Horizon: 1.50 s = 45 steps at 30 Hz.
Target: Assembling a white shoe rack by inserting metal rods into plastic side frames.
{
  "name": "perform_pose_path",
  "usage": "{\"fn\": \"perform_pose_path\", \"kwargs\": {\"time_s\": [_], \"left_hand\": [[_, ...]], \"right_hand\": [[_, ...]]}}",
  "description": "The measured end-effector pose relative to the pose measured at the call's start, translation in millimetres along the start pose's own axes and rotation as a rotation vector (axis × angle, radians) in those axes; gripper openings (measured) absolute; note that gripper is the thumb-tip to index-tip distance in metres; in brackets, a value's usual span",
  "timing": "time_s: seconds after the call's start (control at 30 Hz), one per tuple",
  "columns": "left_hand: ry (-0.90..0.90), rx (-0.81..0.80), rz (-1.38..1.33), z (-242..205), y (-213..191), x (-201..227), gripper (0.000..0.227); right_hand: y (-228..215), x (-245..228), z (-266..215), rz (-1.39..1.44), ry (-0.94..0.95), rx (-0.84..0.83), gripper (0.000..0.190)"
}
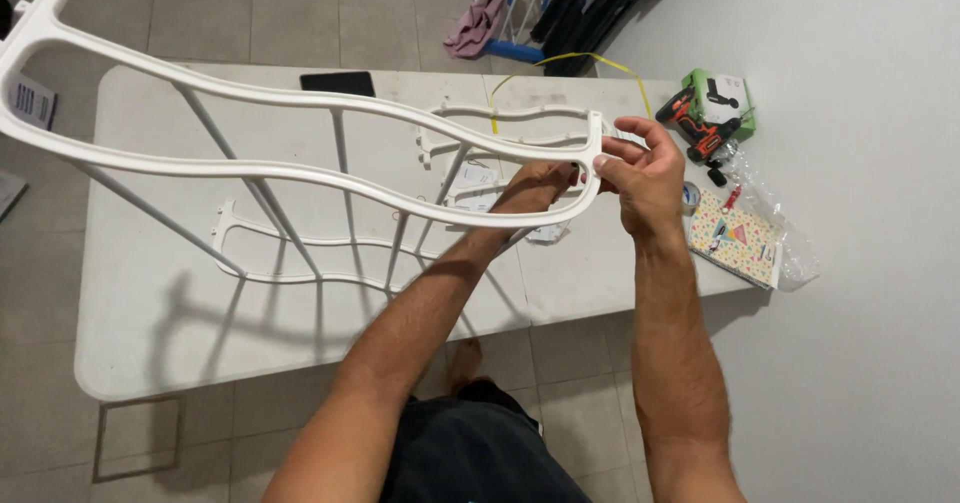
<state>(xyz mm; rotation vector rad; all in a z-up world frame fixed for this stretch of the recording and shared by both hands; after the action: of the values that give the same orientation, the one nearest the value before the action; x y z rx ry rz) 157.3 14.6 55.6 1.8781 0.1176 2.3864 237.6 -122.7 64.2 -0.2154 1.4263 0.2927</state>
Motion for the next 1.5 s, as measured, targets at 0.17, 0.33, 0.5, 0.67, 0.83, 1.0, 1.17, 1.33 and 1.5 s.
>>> {"fn": "perform_pose_path", "kwargs": {"time_s": [0.17, 0.33, 0.5, 0.67, 0.83, 1.0, 1.17, 1.33, 1.5], "left_hand": [[-0.044, -0.018, -0.193, -2.6, 5.6, 30.5, 0.034], [-0.038, -0.049, -0.187, -0.9, 8.5, 19.7, 0.025], [-0.023, -0.042, -0.302, -1.9, 9.7, 0.7, 0.025], [0.023, -0.058, -0.271, 0.0, 5.0, -10.7, 0.024], [0.056, -0.104, -0.276, 13.9, 5.5, -42.0, 0.027], [-0.184, -0.02, -0.115, 4.2, 6.4, 30.3, 0.061], [-0.24, 0.003, -0.203, 6.2, 17.2, 38.4, 0.038], [-0.245, 0.016, -0.113, 4.8, 13.5, 42.2, 0.027], [-0.032, -0.14, -0.269, 35.7, 9.5, -49.1, 0.042]], "right_hand": [[5.8, -10.4, -3.0, 0.005, 0.003, -0.011, 0.056], [3.4, -4.9, -3.4, 0.018, 0.01, 0.009, 0.058], [-1.3, 3.4, 1.8, 0.027, 0.025, -0.015, 0.058], [-0.4, 4.2, 1.0, 0.053, 0.048, -0.014, 0.057], [-3.6, 14.1, -1.1, 0.083, 0.087, -0.041, 0.06], [-6.5, 22.5, -0.5, 0.046, 0.123, 0.002, 0.052], [-3.4, 18.3, -9.3, 0.031, 0.112, 0.032, 0.054], [3.9, 15.0, -11.6, 0.032, 0.119, 0.024, 0.055], [11.1, -6.0, -12.3, -0.111, 0.013, -0.023, 0.056]]}}
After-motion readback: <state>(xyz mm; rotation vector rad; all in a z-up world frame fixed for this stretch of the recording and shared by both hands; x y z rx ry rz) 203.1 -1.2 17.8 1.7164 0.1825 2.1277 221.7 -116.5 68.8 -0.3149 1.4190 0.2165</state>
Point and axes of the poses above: each hand's wrist, its own z-axis towards the middle knuckle, its own y-axis out of the palm, x = y × z, the point moved 9 cm from there along z, towards the middle knuckle, and after that the axes turned 3 degrees about z, right-handed, at the moved point
